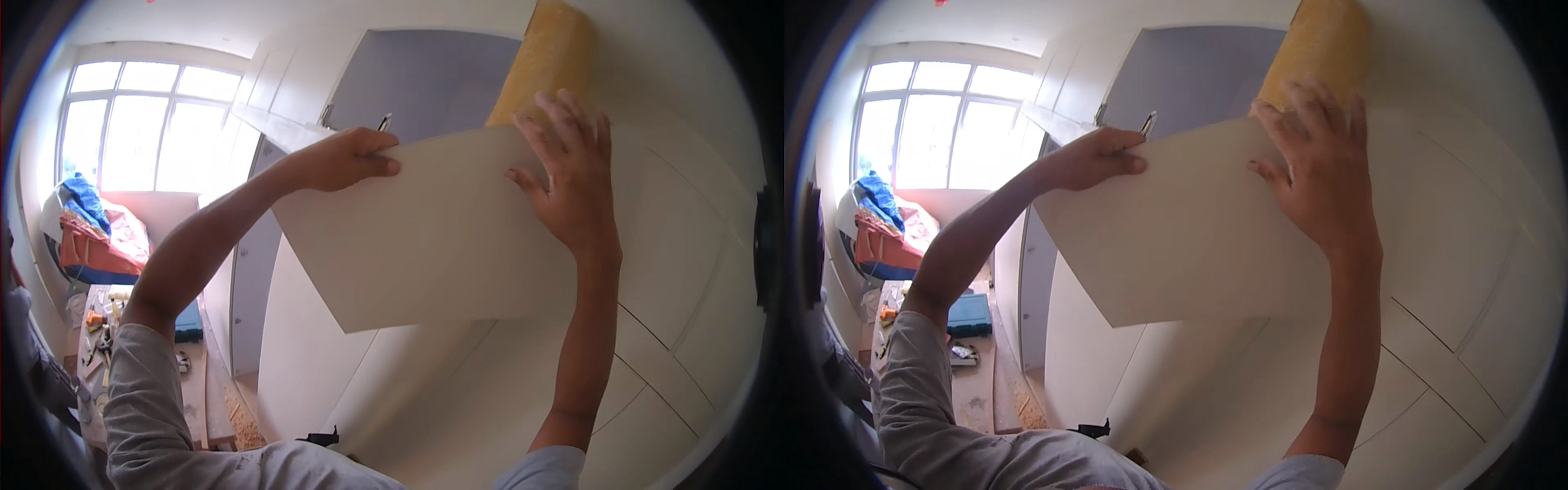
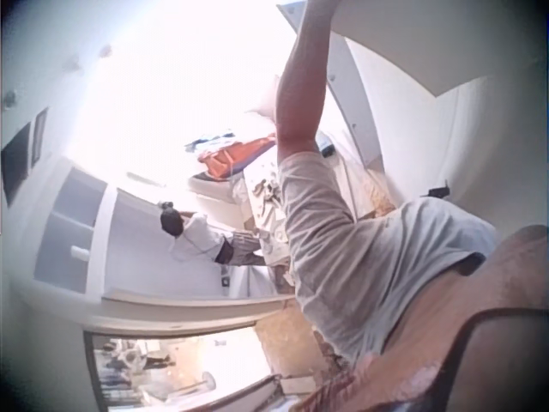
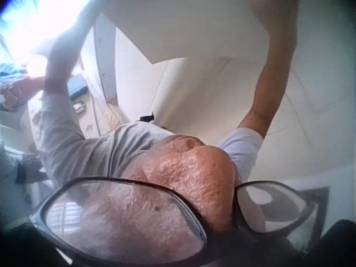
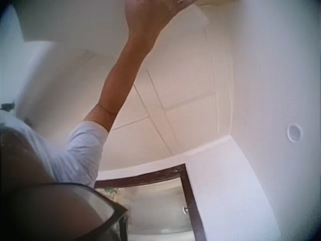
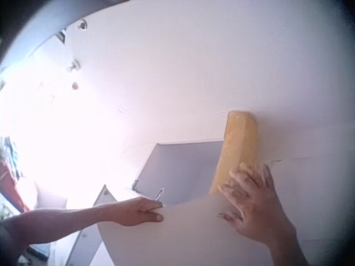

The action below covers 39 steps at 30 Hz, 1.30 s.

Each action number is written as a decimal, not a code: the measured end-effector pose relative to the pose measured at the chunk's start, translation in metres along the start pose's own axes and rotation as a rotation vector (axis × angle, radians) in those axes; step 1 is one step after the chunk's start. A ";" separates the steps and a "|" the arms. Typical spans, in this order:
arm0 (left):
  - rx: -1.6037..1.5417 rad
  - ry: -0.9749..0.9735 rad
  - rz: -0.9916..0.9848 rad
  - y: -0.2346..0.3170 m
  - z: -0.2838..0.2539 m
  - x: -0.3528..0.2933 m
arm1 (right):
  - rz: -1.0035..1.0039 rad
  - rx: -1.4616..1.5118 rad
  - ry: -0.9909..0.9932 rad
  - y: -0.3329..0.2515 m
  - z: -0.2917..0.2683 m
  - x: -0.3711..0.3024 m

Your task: The person aligns a white laminate sheet against a cabinet corner, then uses a metal straightedge and a knife on a workbench to trim the edge of the sheet.

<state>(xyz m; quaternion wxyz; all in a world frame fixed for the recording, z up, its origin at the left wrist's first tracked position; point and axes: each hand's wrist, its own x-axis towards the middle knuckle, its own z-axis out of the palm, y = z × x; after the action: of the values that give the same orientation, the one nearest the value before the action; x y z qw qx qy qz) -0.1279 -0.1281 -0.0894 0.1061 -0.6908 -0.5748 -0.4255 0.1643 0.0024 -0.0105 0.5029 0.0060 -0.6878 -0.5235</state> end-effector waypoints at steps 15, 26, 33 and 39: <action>0.732 0.888 0.368 0.013 0.012 -0.050 | 0.924 0.526 -0.131 0.007 0.040 -0.086; -0.523 0.602 0.148 0.047 0.085 -0.006 | 1.533 0.811 0.246 0.036 0.100 -0.157; -0.294 0.680 0.414 0.081 0.039 0.092 | 1.436 1.065 0.529 0.053 0.155 -0.153; -0.054 0.648 0.302 0.150 0.030 0.155 | 1.001 0.460 0.334 0.080 0.184 -0.154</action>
<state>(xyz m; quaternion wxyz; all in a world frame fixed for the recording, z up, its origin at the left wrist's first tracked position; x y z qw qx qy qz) 0.0152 -0.0471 0.0538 0.3264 -0.5997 -0.3911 -0.6172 0.1535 0.2524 -0.0481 0.7770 -0.1284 -0.6142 -0.0508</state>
